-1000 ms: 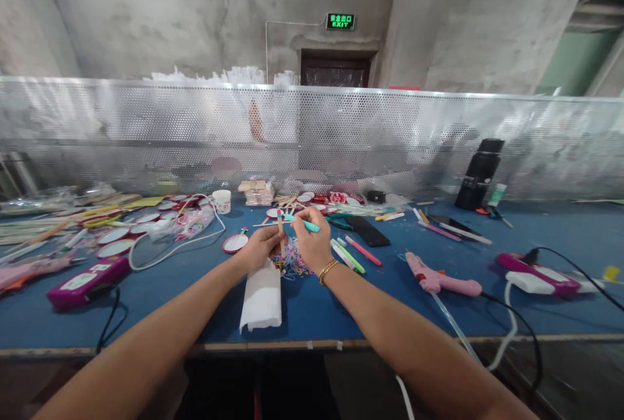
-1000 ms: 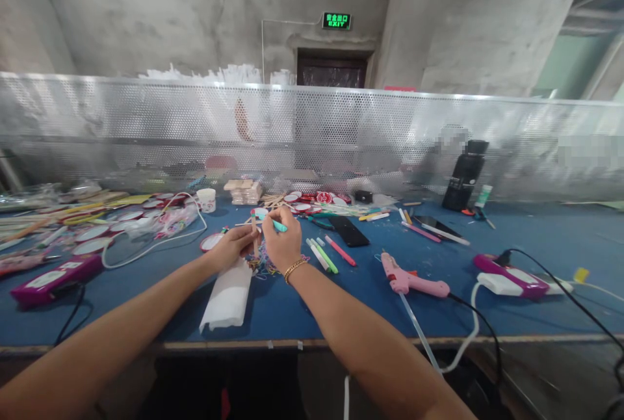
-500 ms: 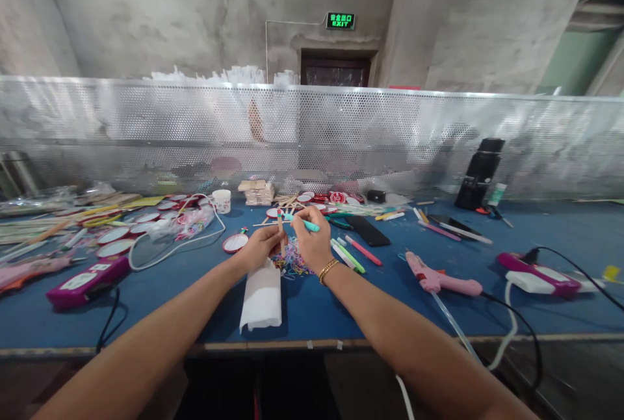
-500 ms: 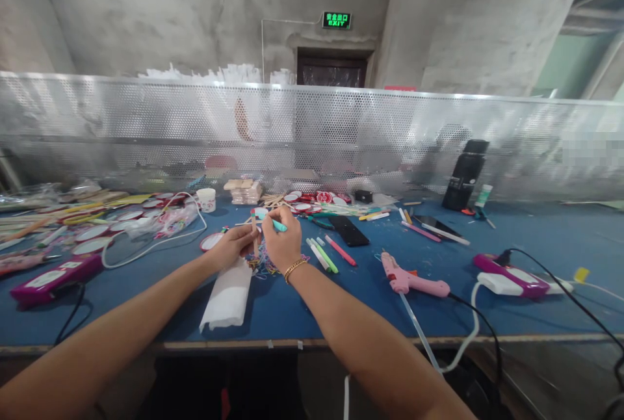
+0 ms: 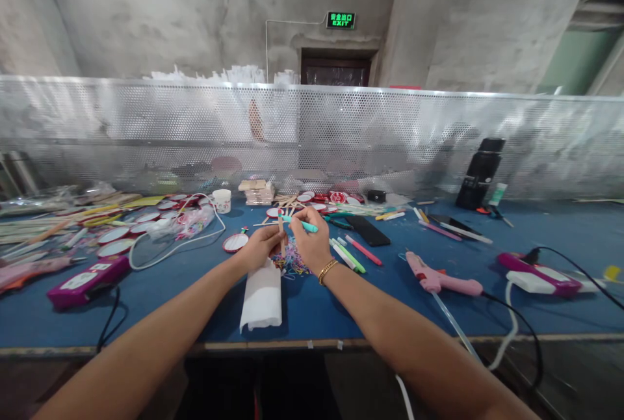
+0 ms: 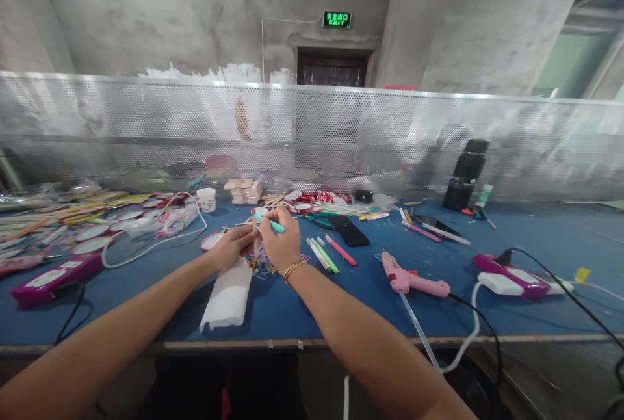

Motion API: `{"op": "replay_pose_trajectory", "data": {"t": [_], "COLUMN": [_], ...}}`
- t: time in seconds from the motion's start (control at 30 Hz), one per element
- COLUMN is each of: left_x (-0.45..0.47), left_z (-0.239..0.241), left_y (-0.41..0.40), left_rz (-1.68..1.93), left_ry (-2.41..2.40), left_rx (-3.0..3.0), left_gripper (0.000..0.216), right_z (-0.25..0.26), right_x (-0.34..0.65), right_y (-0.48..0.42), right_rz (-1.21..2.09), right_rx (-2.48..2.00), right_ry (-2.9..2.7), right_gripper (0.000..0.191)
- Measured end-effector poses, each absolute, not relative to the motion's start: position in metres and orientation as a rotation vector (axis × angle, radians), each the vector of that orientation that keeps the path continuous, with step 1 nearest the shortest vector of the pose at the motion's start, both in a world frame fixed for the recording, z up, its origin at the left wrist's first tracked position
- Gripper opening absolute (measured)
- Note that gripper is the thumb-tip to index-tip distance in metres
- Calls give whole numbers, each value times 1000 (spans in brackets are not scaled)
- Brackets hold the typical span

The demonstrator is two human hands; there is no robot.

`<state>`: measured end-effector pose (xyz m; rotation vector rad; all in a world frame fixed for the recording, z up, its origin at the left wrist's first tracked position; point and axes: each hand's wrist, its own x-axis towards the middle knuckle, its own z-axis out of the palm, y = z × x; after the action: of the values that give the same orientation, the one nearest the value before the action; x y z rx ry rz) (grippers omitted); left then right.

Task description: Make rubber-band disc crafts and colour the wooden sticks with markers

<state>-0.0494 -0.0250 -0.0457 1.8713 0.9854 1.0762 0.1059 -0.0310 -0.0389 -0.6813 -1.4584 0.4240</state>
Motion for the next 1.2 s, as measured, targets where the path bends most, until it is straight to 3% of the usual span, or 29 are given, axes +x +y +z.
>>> {"op": "replay_pose_trajectory", "data": {"t": [1.2], "left_x": [-49], "left_z": [-44], "left_y": [-25], "left_rz": [1087], "left_ry": [981], "left_rx": [1850], "left_gripper": [53], "right_z": [-40], "right_x": [106], "right_y": [-30], "right_rz": [408], "right_rx": [-723], "right_ry": [-1425], "right_gripper": [10]}}
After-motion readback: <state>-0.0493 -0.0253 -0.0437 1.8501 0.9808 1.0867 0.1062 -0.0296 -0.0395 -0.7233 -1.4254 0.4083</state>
